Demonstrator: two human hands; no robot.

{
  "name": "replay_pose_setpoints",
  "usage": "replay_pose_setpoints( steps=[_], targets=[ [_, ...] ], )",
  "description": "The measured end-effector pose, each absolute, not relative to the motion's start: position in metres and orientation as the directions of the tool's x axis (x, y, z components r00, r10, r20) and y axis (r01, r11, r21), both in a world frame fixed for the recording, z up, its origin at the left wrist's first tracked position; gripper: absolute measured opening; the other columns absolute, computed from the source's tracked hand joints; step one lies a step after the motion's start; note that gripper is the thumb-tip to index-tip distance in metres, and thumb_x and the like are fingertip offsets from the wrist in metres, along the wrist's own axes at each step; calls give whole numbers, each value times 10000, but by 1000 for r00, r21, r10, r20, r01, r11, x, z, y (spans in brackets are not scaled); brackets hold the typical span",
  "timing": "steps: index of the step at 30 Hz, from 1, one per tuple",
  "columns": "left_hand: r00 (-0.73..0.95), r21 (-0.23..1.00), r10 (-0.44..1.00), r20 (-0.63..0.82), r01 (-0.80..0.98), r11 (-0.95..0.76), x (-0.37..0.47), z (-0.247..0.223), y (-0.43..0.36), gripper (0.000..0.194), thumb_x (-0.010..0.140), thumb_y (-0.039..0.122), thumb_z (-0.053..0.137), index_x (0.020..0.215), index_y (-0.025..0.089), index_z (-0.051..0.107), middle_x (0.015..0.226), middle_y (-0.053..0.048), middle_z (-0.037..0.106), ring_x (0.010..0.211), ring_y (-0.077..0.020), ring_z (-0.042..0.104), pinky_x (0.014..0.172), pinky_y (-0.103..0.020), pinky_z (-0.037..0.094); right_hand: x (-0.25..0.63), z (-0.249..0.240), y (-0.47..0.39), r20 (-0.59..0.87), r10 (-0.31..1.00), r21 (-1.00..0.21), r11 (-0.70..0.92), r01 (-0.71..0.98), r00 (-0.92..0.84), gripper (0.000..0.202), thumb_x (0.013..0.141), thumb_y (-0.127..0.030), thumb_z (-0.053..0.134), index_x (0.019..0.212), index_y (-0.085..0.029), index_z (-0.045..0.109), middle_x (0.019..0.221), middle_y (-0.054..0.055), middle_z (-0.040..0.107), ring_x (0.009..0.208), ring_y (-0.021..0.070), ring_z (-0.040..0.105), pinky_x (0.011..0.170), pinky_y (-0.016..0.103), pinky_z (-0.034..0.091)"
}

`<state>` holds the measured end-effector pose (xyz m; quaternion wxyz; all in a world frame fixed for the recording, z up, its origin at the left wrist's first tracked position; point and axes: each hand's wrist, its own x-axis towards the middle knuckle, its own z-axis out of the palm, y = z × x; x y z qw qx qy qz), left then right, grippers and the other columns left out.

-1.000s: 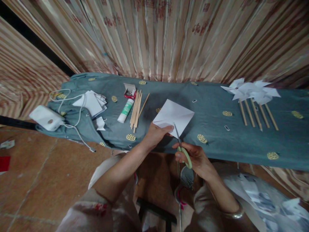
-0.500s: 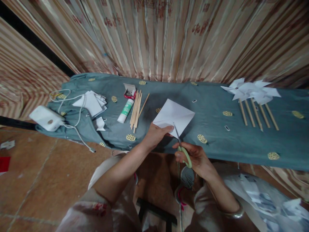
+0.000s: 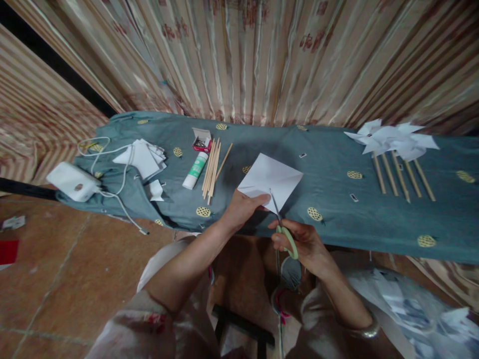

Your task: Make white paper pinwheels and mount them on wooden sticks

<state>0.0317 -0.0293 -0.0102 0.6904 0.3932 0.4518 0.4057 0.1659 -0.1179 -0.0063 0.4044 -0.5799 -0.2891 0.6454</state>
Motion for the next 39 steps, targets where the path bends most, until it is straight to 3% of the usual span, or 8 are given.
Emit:
replay_pose_setpoints(
  steps=[24, 29, 32, 35, 39],
  targets=[
    [259, 909, 917, -304, -208, 360, 32, -8, -29, 271, 577, 258, 741, 816, 156, 663, 807, -37, 702, 689, -168, 622, 574, -266, 536, 167, -9, -118, -476, 879, -874, -476, -98, -28, 463, 521, -538, 837, 761, -180, 669, 510, -33, 569, 478, 112, 537, 476, 251, 435],
    [227, 906, 931, -286, -251, 340, 27, -8, -20, 303, 551, 265, 751, 816, 155, 654, 796, -34, 693, 688, -168, 624, 572, -261, 533, 173, -8, -121, -436, 891, -900, -436, 32, -124, 452, 650, -562, 758, 864, -177, 657, 625, -6, 642, 567, 117, 572, 545, 245, 464],
    [190, 906, 940, -282, -269, 326, 23, -8, -15, 288, 546, 274, 748, 793, 155, 661, 821, -44, 705, 719, -179, 640, 648, -293, 543, 183, -8, -122, -433, 889, -902, -425, 82, -148, 447, 684, -562, 738, 883, -172, 651, 663, 12, 657, 596, 129, 583, 548, 250, 461],
    [185, 909, 943, -276, -269, 319, 21, -9, -15, 276, 557, 274, 740, 801, 158, 682, 893, -49, 723, 779, -189, 659, 722, -319, 542, 193, -9, -120, -367, 929, -930, -364, 57, -47, 445, 681, -584, 731, 857, -182, 656, 648, 18, 657, 588, 144, 592, 553, 271, 473],
    [189, 948, 953, -235, -171, 268, 21, -14, -19, 205, 600, 267, 732, 776, 164, 708, 856, -29, 737, 802, -189, 662, 788, -321, 524, 204, -13, -112, -207, 943, -973, -225, 43, 262, 391, 699, -564, 725, 867, -216, 663, 673, 16, 689, 576, 151, 596, 568, 287, 482]
  ],
)
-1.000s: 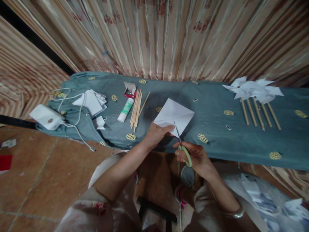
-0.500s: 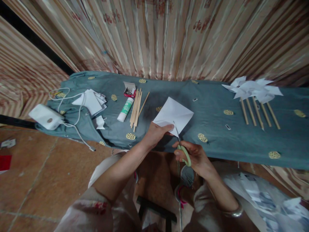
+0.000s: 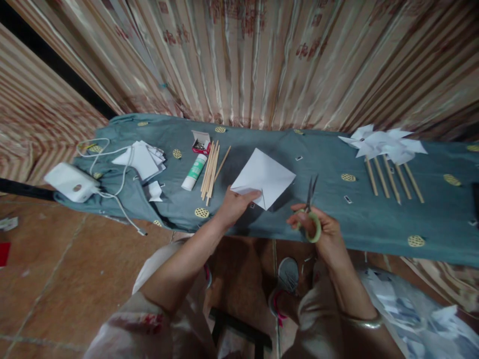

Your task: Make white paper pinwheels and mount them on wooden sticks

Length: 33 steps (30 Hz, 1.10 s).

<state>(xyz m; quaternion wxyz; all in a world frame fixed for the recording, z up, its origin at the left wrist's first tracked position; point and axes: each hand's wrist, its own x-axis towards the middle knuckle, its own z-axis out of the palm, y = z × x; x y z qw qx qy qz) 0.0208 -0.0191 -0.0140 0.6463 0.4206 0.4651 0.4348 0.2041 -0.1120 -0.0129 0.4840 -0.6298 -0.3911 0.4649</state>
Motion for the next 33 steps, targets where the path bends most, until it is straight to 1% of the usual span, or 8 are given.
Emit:
replay_pose_setpoints(
  steps=[4, 7, 11, 13, 16, 21, 27, 33],
  targets=[
    [298, 983, 942, -155, -48, 177, 21, -22, -23, 110, 633, 253, 708, 719, 186, 726, 789, -7, 735, 807, -187, 654, 840, -314, 505, 215, -15, -102, -119, 882, -992, -124, -19, 457, 368, 705, -490, 752, 932, -213, 671, 737, 12, 717, 622, 142, 621, 621, 269, 483],
    [393, 993, 914, -104, -12, 118, 23, -27, -25, 115, 653, 276, 689, 693, 172, 718, 747, -7, 718, 765, -177, 642, 803, -300, 502, 219, -13, -95, -103, 883, -995, -87, -56, 458, 405, 682, -475, 773, 973, -217, 660, 807, 15, 729, 661, 140, 636, 635, 260, 485],
    [484, 981, 854, -192, 66, 184, 26, -29, -30, 203, 665, 335, 690, 641, 134, 688, 594, 5, 641, 578, -139, 566, 596, -251, 455, 214, -9, -89, -92, 919, -996, -93, -16, 384, 447, 628, -476, 800, 966, -224, 652, 775, -16, 700, 631, 129, 606, 583, 244, 467],
    [497, 972, 839, -221, 36, 234, 27, -28, -32, 211, 643, 329, 708, 681, 121, 705, 603, 5, 643, 570, -129, 559, 585, -241, 445, 209, -8, -87, -132, 921, -991, -131, -27, 367, 465, 588, -464, 828, 943, -220, 652, 732, -29, 689, 595, 127, 593, 558, 248, 465],
    [483, 956, 839, -250, -11, 292, 30, -27, -33, 236, 593, 328, 741, 697, 117, 718, 622, 4, 644, 577, -122, 553, 582, -231, 432, 202, -9, -85, -192, 908, -980, -157, -122, 372, 511, 511, -425, 877, 916, -213, 649, 693, -34, 695, 569, 133, 597, 555, 260, 486],
    [482, 944, 834, -270, -40, 328, 32, -28, -32, 255, 561, 357, 755, 645, 123, 701, 598, 19, 611, 572, -102, 508, 579, -225, 392, 201, -12, -81, -202, 861, -966, -96, -242, 466, 517, 416, -353, 913, 835, -205, 649, 652, -56, 687, 527, 107, 585, 533, 232, 485],
    [468, 968, 854, -227, 13, 250, 30, -24, -31, 214, 620, 332, 709, 555, 136, 652, 539, 40, 546, 562, -83, 465, 583, -221, 345, 209, -17, -77, -124, 799, -968, 34, -251, 589, 417, 472, -303, 889, 796, -208, 645, 681, -69, 676, 540, 80, 582, 538, 203, 470],
    [458, 956, 866, -202, -98, 275, 30, -17, -31, 153, 634, 294, 728, 602, 149, 690, 640, -16, 666, 648, -120, 584, 705, -254, 451, 217, -15, -71, -135, 708, -943, 122, -308, 693, 346, 520, -258, 833, 784, -207, 614, 704, -68, 676, 586, 98, 611, 571, 224, 483]
  ],
)
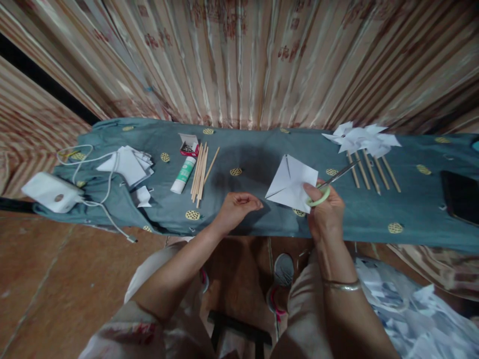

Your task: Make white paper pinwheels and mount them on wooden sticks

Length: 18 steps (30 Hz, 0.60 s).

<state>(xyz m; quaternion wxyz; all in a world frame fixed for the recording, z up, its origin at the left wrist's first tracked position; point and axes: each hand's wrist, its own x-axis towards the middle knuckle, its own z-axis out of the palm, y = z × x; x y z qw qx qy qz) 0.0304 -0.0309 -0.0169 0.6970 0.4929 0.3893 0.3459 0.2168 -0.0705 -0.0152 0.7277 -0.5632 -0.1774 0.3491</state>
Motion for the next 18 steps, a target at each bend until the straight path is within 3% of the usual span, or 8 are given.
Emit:
replay_pose_setpoints(
  steps=[4, 6, 10, 15, 18],
  targets=[
    [487, 916, 844, -225, -191, 354, 43, -22, -42, 304, 598, 364, 818, 784, 143, 723, 738, -34, 699, 709, -135, 622, 722, -260, 472, 207, -12, -68, -191, 724, -911, 122, -395, 663, 346, 533, -248, 823, 789, -208, 593, 724, -61, 682, 595, 109, 620, 586, 245, 498],
    [495, 916, 840, -220, -191, 352, 51, -26, -49, 354, 587, 410, 836, 776, 133, 721, 738, -44, 701, 731, -149, 631, 714, -257, 478, 198, -13, -67, -216, 741, -897, 107, -429, 636, 349, 527, -236, 831, 779, -204, 592, 717, -62, 675, 596, 104, 613, 598, 244, 496],
    [348, 906, 902, -255, -241, 348, 59, -32, -48, 389, 675, 497, 768, 776, 125, 714, 760, -55, 710, 709, -172, 633, 653, -269, 503, 183, -17, -68, -230, 802, -890, 56, -452, 551, 350, 527, -261, 850, 782, -196, 619, 769, -46, 690, 628, 104, 605, 634, 251, 490],
    [161, 855, 944, -289, -400, 330, 49, -25, -26, 255, 755, 391, 713, 832, 151, 679, 821, -55, 719, 838, -203, 670, 690, -279, 532, 179, -23, -78, -206, 886, -948, -75, -309, 416, 335, 653, -444, 799, 830, -190, 669, 678, -23, 657, 594, 107, 556, 612, 253, 457],
    [133, 816, 945, -299, -477, 325, 37, -13, -14, 211, 771, 328, 691, 878, 148, 664, 915, -67, 730, 896, -201, 680, 756, -288, 544, 182, -22, -90, -223, 945, -967, -185, -173, 238, 417, 737, -536, 714, 973, -193, 684, 757, 22, 706, 650, 131, 582, 643, 270, 469]
  ],
)
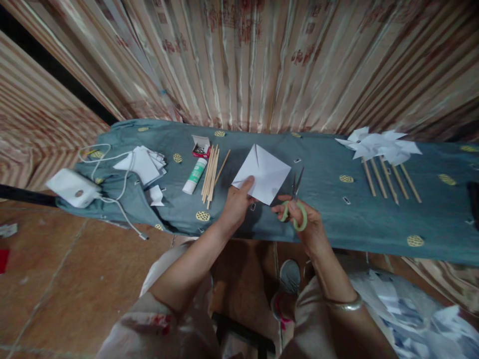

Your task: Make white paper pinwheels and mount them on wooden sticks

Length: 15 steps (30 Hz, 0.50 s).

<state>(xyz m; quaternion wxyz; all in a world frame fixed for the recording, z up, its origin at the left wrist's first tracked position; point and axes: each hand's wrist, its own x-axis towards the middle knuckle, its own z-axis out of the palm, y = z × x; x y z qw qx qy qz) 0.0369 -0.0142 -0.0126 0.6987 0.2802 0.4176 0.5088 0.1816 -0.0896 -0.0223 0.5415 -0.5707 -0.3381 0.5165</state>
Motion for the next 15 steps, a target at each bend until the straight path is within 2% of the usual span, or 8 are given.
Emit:
replay_pose_setpoints(
  steps=[2, 6, 15],
  targets=[
    [134, 791, 949, -284, -526, 311, 30, -6, -11, 218, 774, 300, 684, 919, 140, 653, 966, -74, 730, 915, -201, 684, 789, -299, 548, 182, -20, -97, -229, 968, -971, -220, -97, 99, 467, 729, -571, 709, 1000, -191, 686, 817, 44, 727, 675, 139, 596, 671, 280, 483],
    [156, 758, 945, -288, -565, 324, 22, -2, -10, 234, 765, 275, 689, 943, 130, 642, 963, -89, 733, 900, -213, 692, 799, -325, 558, 180, -14, -106, -289, 950, -956, -293, -22, -116, 548, 680, -604, 733, 1008, -167, 691, 815, 72, 728, 712, 169, 625, 711, 305, 504],
    [180, 759, 920, -347, -523, 388, 28, -7, -13, 199, 790, 329, 662, 864, 147, 631, 764, -43, 712, 838, -213, 708, 764, -328, 566, 178, -15, -109, -349, 925, -937, -345, 50, -151, 440, 702, -479, 741, 980, -140, 694, 679, 39, 669, 629, 169, 614, 642, 319, 510]
  ],
)
